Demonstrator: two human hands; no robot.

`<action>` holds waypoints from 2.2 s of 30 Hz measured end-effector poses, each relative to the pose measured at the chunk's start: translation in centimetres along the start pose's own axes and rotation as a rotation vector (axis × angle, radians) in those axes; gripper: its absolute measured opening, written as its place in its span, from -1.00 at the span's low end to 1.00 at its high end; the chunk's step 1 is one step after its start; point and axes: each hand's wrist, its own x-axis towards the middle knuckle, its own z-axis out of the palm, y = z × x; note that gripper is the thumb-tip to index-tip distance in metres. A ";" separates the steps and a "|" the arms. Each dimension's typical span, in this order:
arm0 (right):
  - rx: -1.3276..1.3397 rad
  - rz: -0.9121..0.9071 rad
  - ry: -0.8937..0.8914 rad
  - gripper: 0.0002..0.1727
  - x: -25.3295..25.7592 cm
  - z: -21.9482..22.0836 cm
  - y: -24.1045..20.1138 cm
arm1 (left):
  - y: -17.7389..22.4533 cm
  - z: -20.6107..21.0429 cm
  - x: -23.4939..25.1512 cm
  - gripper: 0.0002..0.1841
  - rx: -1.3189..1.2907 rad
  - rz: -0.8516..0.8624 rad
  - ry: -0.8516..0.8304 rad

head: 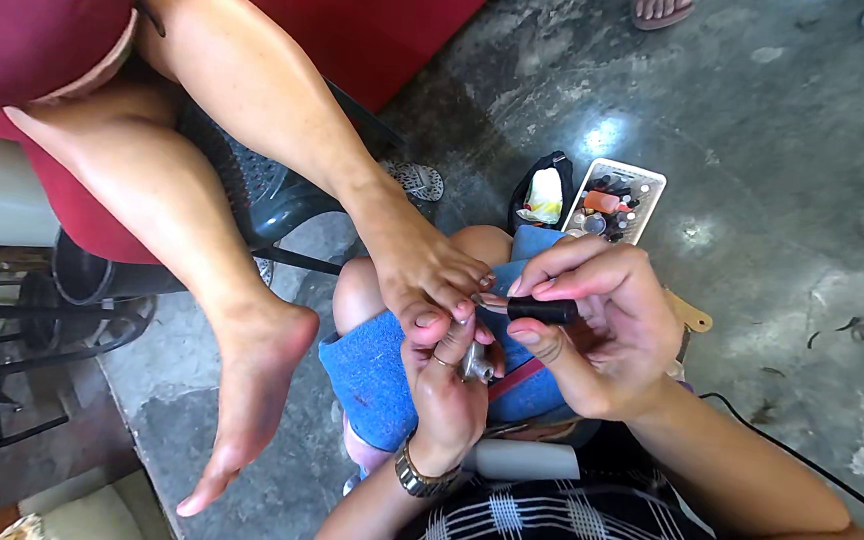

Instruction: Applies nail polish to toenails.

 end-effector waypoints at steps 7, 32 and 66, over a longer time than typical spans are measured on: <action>-0.006 -0.005 0.031 -0.74 -0.1 0.1 0.0 | 0.0 0.0 0.0 -0.81 0.003 0.000 0.009; 0.074 0.032 0.012 -0.77 -0.1 -0.1 -0.1 | 0.0 0.1 0.1 -0.81 0.000 -0.008 0.010; -0.030 -0.034 0.011 -0.74 -0.2 1.3 -1.5 | 1.6 1.0 -1.2 -0.84 -0.012 -0.076 0.061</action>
